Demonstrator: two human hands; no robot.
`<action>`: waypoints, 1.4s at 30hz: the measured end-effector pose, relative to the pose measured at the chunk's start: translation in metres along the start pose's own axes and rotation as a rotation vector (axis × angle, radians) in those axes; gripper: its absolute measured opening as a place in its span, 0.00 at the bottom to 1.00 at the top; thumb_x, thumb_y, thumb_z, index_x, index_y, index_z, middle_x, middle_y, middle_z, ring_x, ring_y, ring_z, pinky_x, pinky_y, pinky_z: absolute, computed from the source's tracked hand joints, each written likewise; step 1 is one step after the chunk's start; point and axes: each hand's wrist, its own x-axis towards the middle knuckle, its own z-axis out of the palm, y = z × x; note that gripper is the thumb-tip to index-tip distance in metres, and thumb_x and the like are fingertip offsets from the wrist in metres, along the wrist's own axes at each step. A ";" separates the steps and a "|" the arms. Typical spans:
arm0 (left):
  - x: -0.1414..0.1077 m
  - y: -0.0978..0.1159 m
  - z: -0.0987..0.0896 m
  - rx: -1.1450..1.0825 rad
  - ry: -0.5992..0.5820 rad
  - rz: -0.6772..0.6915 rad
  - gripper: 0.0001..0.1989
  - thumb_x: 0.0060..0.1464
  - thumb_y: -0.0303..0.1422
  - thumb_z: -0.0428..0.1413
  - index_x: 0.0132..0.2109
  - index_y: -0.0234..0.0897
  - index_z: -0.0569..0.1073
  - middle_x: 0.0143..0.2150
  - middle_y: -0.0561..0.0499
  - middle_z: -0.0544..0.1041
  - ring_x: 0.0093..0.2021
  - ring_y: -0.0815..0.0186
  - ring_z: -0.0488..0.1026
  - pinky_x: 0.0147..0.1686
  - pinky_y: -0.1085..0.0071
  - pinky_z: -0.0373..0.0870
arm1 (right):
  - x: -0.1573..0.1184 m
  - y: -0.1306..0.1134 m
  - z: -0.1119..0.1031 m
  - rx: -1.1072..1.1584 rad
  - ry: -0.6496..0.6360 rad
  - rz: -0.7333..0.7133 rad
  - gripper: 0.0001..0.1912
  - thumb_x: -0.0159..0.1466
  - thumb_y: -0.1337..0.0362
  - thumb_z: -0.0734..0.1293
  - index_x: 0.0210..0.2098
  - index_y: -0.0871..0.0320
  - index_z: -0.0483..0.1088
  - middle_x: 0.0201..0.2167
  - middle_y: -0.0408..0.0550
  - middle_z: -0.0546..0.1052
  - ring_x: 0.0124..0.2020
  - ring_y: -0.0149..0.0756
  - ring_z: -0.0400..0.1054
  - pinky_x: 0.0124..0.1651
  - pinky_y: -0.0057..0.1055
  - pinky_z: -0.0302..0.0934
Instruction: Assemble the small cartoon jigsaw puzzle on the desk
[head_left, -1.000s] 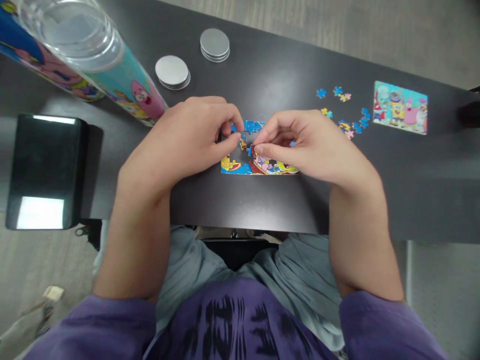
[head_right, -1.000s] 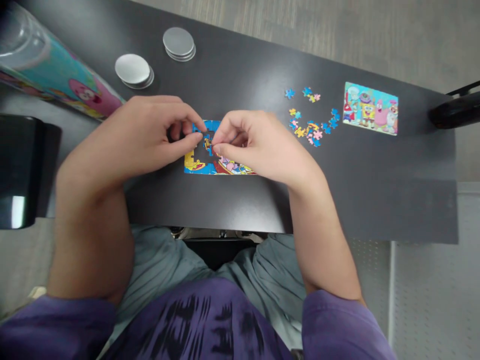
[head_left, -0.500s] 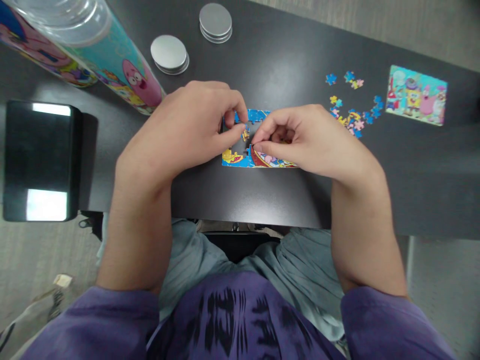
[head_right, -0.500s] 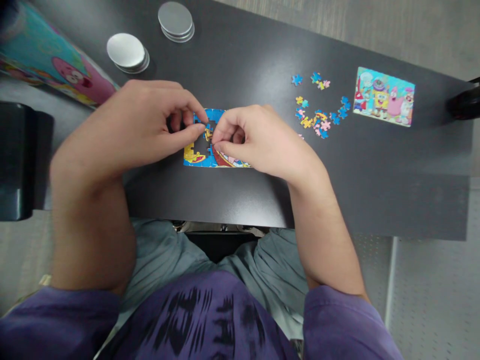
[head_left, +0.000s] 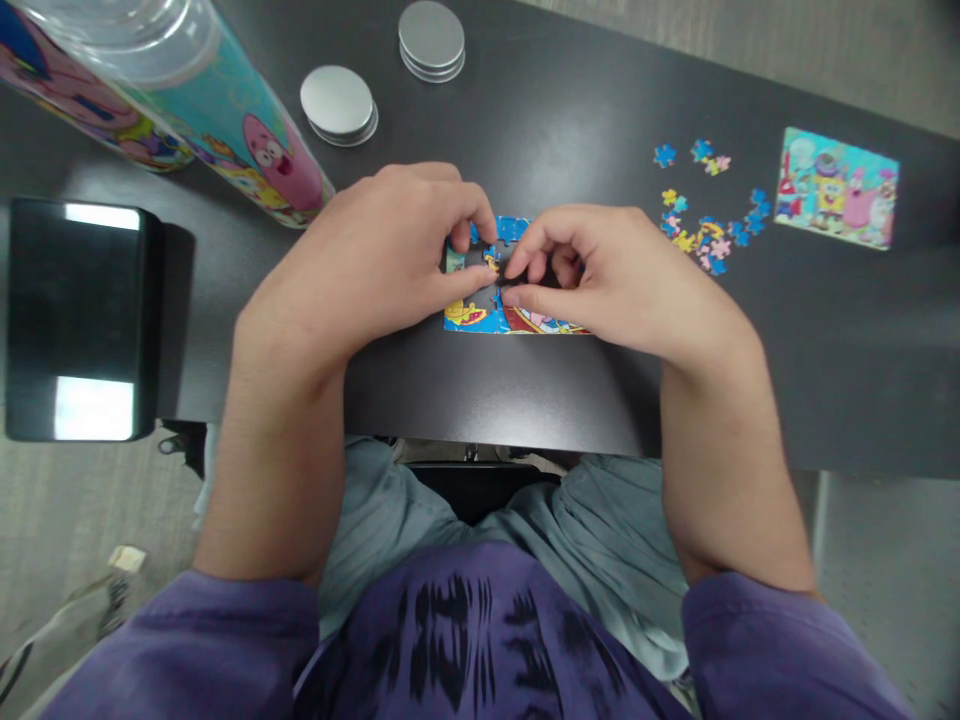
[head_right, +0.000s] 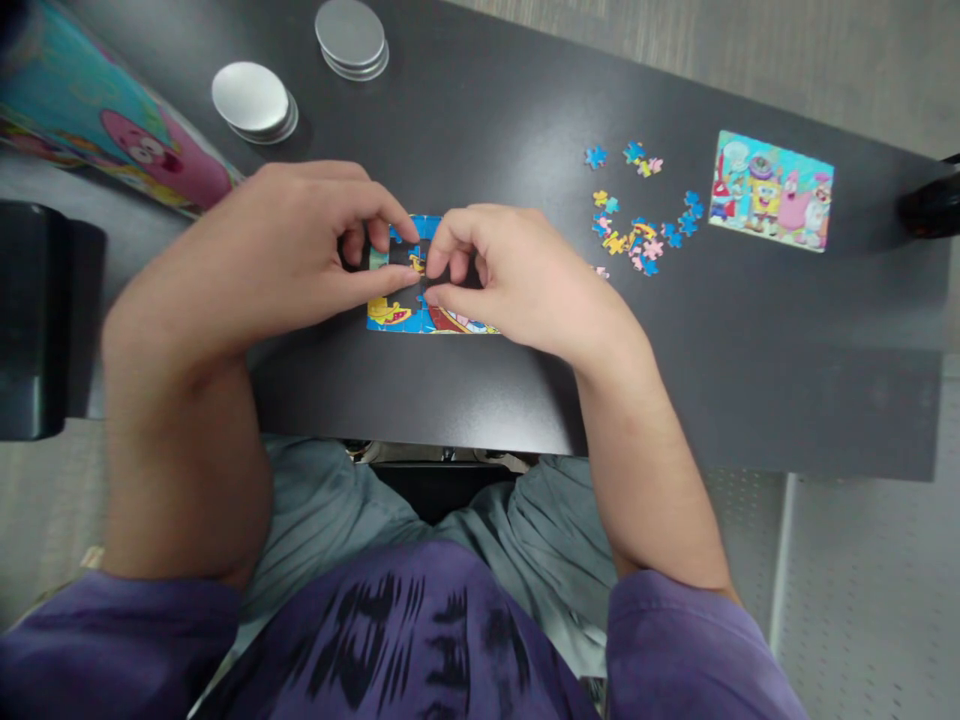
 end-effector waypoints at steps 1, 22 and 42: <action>0.000 0.000 0.000 0.001 0.002 0.004 0.17 0.72 0.54 0.63 0.57 0.57 0.91 0.49 0.46 0.89 0.52 0.40 0.83 0.50 0.43 0.76 | 0.000 0.000 0.001 -0.004 -0.005 0.000 0.09 0.68 0.62 0.84 0.40 0.41 0.85 0.31 0.44 0.80 0.42 0.52 0.79 0.46 0.52 0.71; -0.001 0.004 0.000 0.022 -0.006 0.038 0.17 0.70 0.49 0.63 0.59 0.56 0.89 0.56 0.45 0.91 0.55 0.39 0.86 0.53 0.41 0.79 | 0.005 0.004 0.005 -0.047 0.123 -0.016 0.05 0.74 0.62 0.82 0.42 0.45 0.86 0.38 0.48 0.85 0.45 0.54 0.80 0.54 0.51 0.73; 0.001 0.005 -0.001 0.011 0.014 0.033 0.16 0.74 0.49 0.60 0.53 0.52 0.90 0.55 0.44 0.90 0.56 0.42 0.86 0.53 0.46 0.77 | 0.005 0.005 0.000 -0.028 0.052 -0.005 0.11 0.71 0.59 0.84 0.36 0.43 0.81 0.42 0.51 0.85 0.52 0.57 0.79 0.64 0.55 0.74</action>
